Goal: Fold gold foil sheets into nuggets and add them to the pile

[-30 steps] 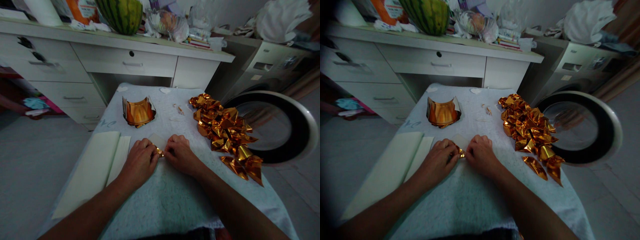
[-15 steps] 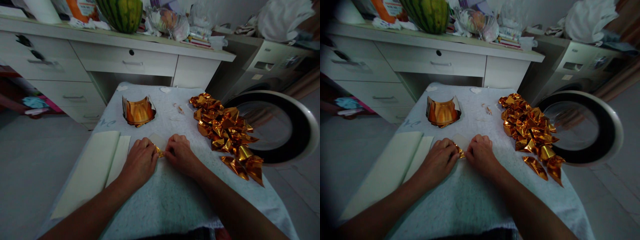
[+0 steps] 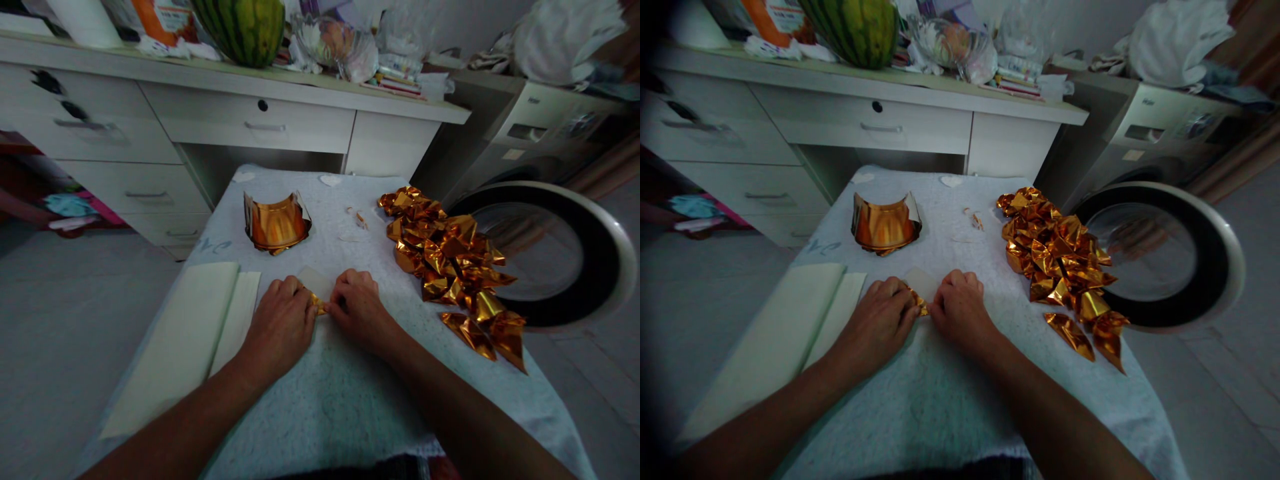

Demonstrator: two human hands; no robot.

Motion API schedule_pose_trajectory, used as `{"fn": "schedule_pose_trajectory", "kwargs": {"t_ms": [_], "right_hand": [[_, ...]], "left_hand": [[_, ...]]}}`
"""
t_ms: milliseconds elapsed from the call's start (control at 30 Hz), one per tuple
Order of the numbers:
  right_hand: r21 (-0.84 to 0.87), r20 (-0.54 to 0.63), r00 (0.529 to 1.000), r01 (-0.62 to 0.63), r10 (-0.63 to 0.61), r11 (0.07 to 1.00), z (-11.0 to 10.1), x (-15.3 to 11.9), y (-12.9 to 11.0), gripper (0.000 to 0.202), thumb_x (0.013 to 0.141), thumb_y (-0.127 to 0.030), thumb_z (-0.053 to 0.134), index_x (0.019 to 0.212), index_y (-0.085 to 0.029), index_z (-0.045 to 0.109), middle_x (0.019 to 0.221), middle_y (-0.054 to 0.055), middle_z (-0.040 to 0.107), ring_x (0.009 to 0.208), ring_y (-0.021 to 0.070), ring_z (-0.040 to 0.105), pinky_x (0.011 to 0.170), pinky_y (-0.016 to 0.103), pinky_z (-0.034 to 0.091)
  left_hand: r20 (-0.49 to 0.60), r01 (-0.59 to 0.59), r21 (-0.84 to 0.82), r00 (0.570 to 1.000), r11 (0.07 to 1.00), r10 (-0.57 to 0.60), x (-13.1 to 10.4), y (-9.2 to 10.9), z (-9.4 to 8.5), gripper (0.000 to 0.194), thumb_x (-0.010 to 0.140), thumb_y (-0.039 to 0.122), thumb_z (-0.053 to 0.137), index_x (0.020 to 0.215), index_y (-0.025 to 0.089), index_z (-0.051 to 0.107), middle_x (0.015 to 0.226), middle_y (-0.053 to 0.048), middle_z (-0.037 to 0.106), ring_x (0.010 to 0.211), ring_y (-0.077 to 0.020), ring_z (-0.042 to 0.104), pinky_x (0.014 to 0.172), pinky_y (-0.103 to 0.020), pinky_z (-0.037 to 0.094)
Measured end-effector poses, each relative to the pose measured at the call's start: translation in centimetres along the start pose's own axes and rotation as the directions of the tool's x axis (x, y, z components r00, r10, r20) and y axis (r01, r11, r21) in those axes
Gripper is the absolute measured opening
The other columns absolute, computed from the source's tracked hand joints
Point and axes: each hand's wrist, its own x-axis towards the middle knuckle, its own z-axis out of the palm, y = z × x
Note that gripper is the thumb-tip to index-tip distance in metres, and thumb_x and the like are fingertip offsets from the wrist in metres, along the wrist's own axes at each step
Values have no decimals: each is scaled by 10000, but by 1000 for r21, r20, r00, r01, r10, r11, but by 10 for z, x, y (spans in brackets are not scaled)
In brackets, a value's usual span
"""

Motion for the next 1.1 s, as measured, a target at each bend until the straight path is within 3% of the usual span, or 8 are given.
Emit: {"fn": "schedule_pose_trajectory", "kwargs": {"t_ms": [333, 600, 833, 967, 1100], "right_hand": [[-79, -4, 1000, 17, -17, 997, 0, -2, -2, 116, 847, -243, 660, 769, -177, 606, 959, 53, 546, 927, 219, 432, 788, 362, 332], [-149, -5, 1000, 19, -20, 989, 0, -4, -4, 68, 858, -237, 615, 830, -190, 575, 1002, 60, 533, 943, 231, 441, 798, 375, 343], [-212, -19, 999, 46, -51, 976, 1, -7, -7, 150, 915, -324, 529, 845, -197, 566, 1007, 75, 528, 944, 242, 449, 809, 397, 361], [-239, -12, 1000, 24, -27, 971, 1, -6, -12, 243, 897, -433, 546, 850, -196, 569, 1005, 89, 525, 945, 258, 450, 808, 414, 368], [-246, -17, 1000, -15, 12, 969, 2, -6, -14, 250, 862, -435, 586, 903, -190, 561, 1028, 99, 532, 959, 270, 457, 818, 425, 368]], "left_hand": [[-22, 28, -111, 999, 993, -30, -1, -2, -2, 50, 877, 175, 512, 852, 185, 554, 914, -67, 529, 857, -236, 472, 769, -399, 430], [13, 17, -270, 1000, 963, -13, 2, -9, -2, 255, 850, 98, 501, 945, 251, 681, 921, -37, 564, 905, -213, 521, 822, -379, 429], [30, 12, -248, 1000, 969, -5, 3, -9, -2, 235, 858, 128, 505, 953, 239, 689, 950, -50, 590, 918, -223, 532, 829, -385, 436], [49, 11, -276, 999, 961, 3, 3, -11, -3, 222, 867, 150, 506, 961, 242, 684, 940, -46, 596, 923, -223, 536, 827, -384, 435], [69, 10, -282, 998, 959, 10, 3, -12, -5, 225, 862, 150, 511, 979, 246, 677, 953, -45, 598, 921, -221, 535, 830, -386, 430]]}}
